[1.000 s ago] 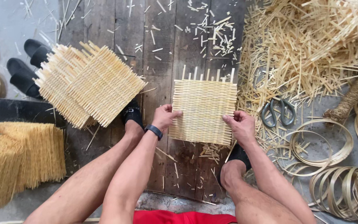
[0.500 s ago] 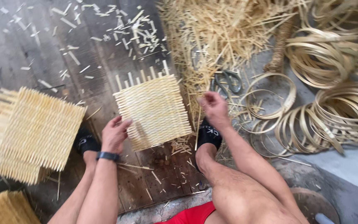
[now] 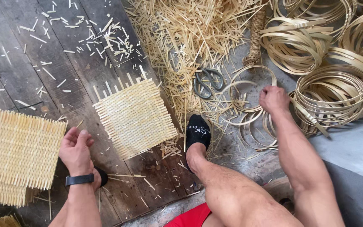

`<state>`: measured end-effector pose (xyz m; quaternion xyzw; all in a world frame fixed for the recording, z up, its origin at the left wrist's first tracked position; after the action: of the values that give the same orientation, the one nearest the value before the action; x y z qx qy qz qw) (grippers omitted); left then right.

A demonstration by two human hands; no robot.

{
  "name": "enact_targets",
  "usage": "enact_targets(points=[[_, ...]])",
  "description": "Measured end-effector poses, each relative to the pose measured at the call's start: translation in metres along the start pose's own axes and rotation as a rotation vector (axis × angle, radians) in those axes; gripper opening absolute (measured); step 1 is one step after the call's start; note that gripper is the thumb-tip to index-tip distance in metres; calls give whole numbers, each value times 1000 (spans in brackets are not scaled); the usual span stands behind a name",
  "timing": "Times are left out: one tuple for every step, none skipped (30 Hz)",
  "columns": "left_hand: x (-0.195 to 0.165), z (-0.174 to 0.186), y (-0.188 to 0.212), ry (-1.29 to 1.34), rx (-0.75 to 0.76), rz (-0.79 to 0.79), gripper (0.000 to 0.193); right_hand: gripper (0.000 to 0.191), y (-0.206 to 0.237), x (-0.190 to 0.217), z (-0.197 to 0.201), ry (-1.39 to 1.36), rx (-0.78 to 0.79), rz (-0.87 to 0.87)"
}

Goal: The person sits on the floor and repeatedly trims the edges of woven bamboo mats using shears. They place a circular wooden template over the mat, cut around it, and then remove the template to reveal a circular basket. The process is repeated for multiple mats.

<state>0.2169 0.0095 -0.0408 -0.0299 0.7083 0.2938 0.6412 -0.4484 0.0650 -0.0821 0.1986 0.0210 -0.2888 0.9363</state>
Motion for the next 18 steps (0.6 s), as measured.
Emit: enact_targets(points=[[-10, -11, 7, -81, 39, -113, 35, 23, 2, 5, 19, -17, -52, 61], [-20, -24, 16, -163, 80, -225, 35, 23, 7, 10, 40, -35, -105, 119], [-28, -39, 24, -209, 152, -273, 32, 23, 12, 16, 62, -54, -162, 176], [-37, -55, 33, -254, 222, -323, 29, 22, 18, 26, 85, -70, -198, 251], [-44, -73, 42, -297, 291, -374, 26, 22, 25, 37, 108, -85, -236, 328], [-48, -92, 50, -310, 336, -334, 29, 21, 32, 51, 131, -99, -277, 406], [-50, -112, 58, -325, 378, -296, 32, 21, 39, 66, 152, -120, -297, 473], [-52, -133, 64, -275, 466, -240, 39, 21, 47, 83, 172, -141, -313, 543], [-52, -153, 67, -225, 552, -185, 45, 21, 56, 100, 191, -162, -329, 616], [-50, -169, 69, -222, 567, -67, 49, 21, 65, 116, 207, -165, -323, 649], [-46, -183, 70, -215, 579, 52, 53, 21, 73, 132, 221, -165, -316, 685], [-43, -195, 70, -30, 593, 157, 51, 21, 81, 147, 234, -166, -309, 724], [-40, -201, 69, 155, 607, 256, 51, 22, 88, 160, 245, -155, -275, 725], [-39, -203, 69, 367, 683, 296, 48, 22, 94, 172, 254, -144, -239, 724], [-38, -203, 68, 582, 756, 330, 46, 23, 99, 183, 261, -131, -201, 725], [-39, -198, 67, 799, 830, 362, 44, 25, 105, 192, 268, -133, -219, 741], [-40, -191, 65, 864, 793, 364, 40, 28, 110, 199, 274, -132, -238, 756], [-41, -182, 64, 931, 753, 366, 36, 32, 114, 206, 279, -130, -255, 774]])
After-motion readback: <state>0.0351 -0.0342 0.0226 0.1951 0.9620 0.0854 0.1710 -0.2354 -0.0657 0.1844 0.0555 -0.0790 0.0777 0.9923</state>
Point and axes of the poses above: each hand's wrist, its own y-axis away from the middle knuckle, its own z-axis out of the back of the hand, x = y × z, the point moved 2 cm from there along -y, towards the middle knuckle, and after that the axes turned 12 degrees about y, right-handed, at the moved point
